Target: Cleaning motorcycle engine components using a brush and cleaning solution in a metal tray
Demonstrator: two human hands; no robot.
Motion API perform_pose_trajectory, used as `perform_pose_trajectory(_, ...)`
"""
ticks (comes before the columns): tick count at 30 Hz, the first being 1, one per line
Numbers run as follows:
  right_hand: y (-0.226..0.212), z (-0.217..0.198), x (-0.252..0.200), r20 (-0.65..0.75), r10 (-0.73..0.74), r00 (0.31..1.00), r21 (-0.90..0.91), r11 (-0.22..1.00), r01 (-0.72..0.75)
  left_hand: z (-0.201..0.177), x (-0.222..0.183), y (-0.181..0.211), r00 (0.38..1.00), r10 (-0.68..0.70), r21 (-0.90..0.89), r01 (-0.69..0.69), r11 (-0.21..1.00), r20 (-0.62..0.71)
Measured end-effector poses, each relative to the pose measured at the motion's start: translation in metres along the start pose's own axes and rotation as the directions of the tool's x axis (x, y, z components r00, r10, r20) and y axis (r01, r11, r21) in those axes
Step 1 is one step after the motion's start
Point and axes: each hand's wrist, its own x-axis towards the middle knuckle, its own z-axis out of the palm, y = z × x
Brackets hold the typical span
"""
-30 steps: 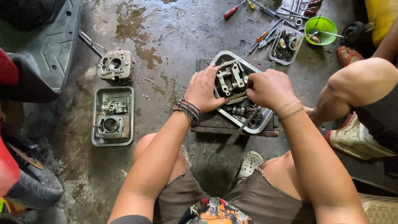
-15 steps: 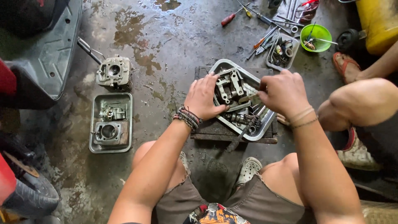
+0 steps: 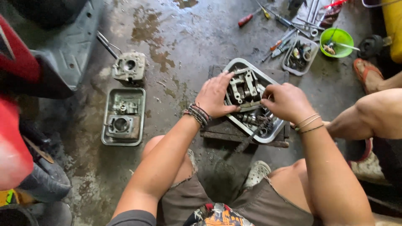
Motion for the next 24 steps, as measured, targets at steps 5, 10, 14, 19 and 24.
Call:
perform_pose_trajectory(5, 0.015, -0.010, -0.001, -0.082, 0.031, 0.996, -0.161, 0.986, -0.044, -0.002, -0.001, 0.002, 1.000, -0.010, -0.008, 0.010, 1.000, 0.009)
perform_pose_trajectory(10, 0.002, 0.003, 0.002, -0.036, 0.035, 0.999, -0.005, 0.999, -0.035, -0.005, -0.003, 0.008, 1.000, 0.002, 0.005, -0.002, 1.000, -0.016)
perform_pose_trajectory(14, 0.023, 0.007, 0.005, -0.154, 0.016, 0.988, -0.217, 0.975, -0.050, -0.005, -0.003, 0.010, 1.000, -0.011, 0.014, 0.011, 1.000, -0.018)
perform_pose_trajectory(19, 0.007, 0.017, -0.003, -0.128, 0.012, 0.992, -0.034, 0.999, -0.016, -0.006, -0.008, 0.015, 1.000, -0.030, 0.018, 0.030, 0.999, -0.007)
perform_pose_trajectory(24, 0.029, 0.012, 0.004, -0.289, -0.047, 0.956, -0.281, 0.959, -0.038, -0.010, -0.006, 0.015, 0.999, -0.036, 0.004, 0.036, 0.999, -0.003)
